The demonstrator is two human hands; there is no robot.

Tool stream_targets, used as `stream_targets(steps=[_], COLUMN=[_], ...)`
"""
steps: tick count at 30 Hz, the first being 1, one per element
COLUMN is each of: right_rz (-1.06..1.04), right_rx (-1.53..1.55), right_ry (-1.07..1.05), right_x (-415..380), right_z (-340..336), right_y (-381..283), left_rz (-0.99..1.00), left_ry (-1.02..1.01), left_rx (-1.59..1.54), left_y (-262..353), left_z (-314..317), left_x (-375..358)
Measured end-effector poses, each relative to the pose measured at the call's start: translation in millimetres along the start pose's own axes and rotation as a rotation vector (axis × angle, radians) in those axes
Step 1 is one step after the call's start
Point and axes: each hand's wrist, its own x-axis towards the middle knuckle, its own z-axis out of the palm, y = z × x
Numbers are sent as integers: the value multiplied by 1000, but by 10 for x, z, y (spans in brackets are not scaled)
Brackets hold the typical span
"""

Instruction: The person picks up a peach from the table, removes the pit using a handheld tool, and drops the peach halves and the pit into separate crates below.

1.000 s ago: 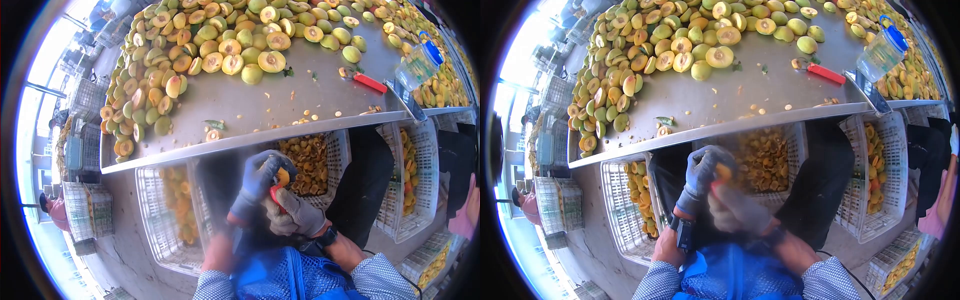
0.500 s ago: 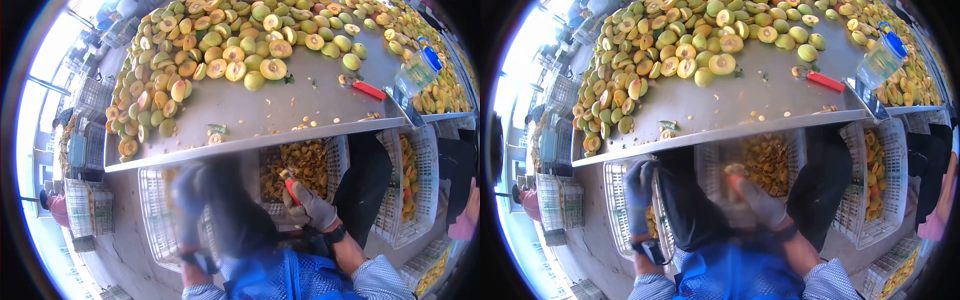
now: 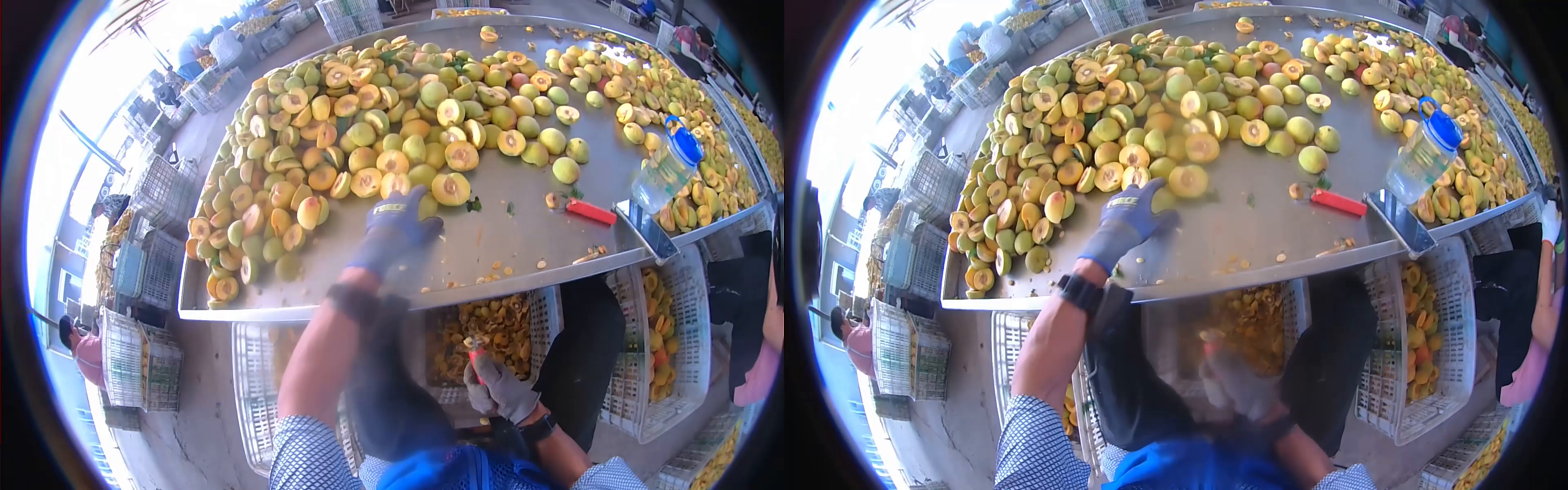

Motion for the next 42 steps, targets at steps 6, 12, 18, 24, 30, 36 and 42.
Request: stream_targets(steps=[6, 12, 18, 24, 30, 36, 42], right_rz=[-36, -302, -309, -379, -438, -547, -421], right_rx=[18, -255, -338, -353, -411, -641, -365], right_ry=[-47, -57, -162, 11, 63, 45, -73], right_x=[21, -244, -314, -104, -126, -110, -114], right_z=[-141, 27, 406, 378, 481, 430, 463], right_y=[-11, -298, -652, -341, -338, -369, -232], left_rz=[-109, -118, -243, -144, -212, -229, -236], left_ry=[-6, 90, 13, 226, 200, 234, -60], left_rx=[-262, -1450, -1668, -1292, -1326, -1324, -1405], left_y=[91, 429, 762, 729, 815, 800, 638], left_z=[-67, -281, 208, 428, 542, 593, 482], left_x=[-67, -1313, -1921, -1881, -1881, -1860, -1826])
